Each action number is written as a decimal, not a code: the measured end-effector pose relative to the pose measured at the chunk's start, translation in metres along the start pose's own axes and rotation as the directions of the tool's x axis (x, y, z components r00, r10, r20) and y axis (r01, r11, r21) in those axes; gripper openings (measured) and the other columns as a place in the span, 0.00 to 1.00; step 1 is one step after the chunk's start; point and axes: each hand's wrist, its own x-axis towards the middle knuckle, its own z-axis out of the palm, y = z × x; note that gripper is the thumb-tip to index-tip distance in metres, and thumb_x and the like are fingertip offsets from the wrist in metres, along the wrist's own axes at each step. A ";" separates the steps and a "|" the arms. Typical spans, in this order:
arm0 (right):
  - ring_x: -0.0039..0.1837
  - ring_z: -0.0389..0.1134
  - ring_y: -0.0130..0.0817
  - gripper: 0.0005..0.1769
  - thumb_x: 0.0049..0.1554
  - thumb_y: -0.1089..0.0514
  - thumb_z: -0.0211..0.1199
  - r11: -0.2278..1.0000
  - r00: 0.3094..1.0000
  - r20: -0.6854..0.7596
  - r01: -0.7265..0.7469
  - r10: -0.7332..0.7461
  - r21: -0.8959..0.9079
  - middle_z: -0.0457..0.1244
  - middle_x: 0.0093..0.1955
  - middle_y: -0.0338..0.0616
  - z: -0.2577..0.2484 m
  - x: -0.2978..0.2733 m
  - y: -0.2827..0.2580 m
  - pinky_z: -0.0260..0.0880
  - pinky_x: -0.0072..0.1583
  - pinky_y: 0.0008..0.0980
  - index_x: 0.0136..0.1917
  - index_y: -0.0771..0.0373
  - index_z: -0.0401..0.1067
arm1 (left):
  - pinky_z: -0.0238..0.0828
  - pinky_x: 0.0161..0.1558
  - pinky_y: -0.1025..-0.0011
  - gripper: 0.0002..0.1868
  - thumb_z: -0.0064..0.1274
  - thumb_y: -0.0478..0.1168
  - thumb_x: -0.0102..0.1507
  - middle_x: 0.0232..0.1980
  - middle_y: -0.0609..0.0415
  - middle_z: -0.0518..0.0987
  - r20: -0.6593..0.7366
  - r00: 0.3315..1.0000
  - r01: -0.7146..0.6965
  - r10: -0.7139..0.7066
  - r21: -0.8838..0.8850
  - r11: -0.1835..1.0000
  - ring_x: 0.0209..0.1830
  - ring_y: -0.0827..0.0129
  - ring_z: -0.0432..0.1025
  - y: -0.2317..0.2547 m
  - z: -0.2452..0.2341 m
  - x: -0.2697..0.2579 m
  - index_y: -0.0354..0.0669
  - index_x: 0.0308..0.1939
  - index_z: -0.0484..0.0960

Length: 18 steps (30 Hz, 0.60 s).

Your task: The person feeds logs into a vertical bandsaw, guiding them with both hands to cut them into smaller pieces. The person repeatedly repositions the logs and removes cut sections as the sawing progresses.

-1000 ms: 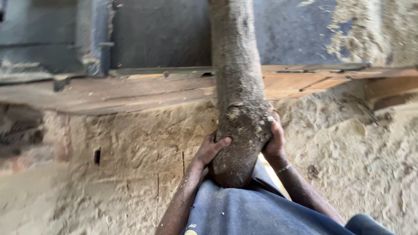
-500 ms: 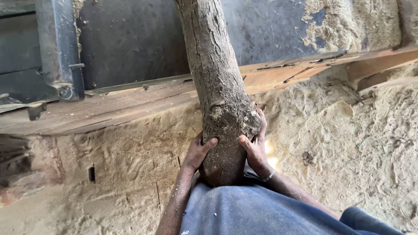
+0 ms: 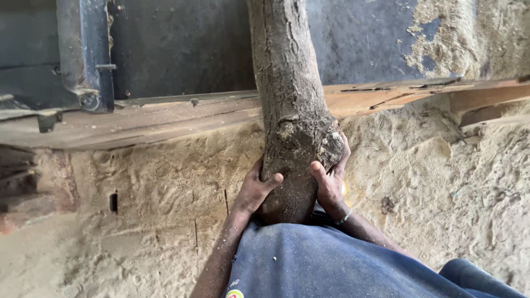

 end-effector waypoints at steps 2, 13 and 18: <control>0.75 0.57 0.44 0.60 0.56 0.39 0.71 1.000 1.000 -0.003 -0.015 0.015 -0.023 0.52 0.77 0.54 -0.004 0.003 0.008 0.60 0.74 0.49 0.85 0.54 0.36 | 0.63 0.66 0.37 0.74 0.54 0.86 0.43 0.73 0.37 0.67 -0.008 1.000 0.011 -0.011 -0.032 0.999 0.72 0.45 0.64 0.006 0.000 0.000 0.40 0.79 0.56; 0.69 0.58 0.41 0.45 0.65 0.35 0.58 0.886 0.996 0.012 0.089 -0.093 -0.455 0.46 0.74 0.56 -0.016 0.017 0.036 0.72 0.66 0.46 0.83 0.59 0.47 | 0.81 0.55 0.54 0.72 0.59 0.82 0.46 0.61 0.38 0.80 -0.106 0.994 -0.031 0.035 0.041 0.999 0.54 0.53 0.82 0.025 0.004 -0.003 0.35 0.78 0.56; 0.70 0.58 0.43 0.53 0.58 0.30 0.61 0.932 1.000 -0.027 -0.003 -0.008 -0.362 0.49 0.70 0.55 -0.003 0.028 0.015 0.68 0.67 0.47 0.81 0.60 0.46 | 0.87 0.47 0.59 0.70 0.59 0.80 0.44 0.57 0.41 0.81 -0.102 0.993 0.052 -0.053 -0.014 0.999 0.44 0.55 0.85 0.037 0.002 0.004 0.37 0.76 0.56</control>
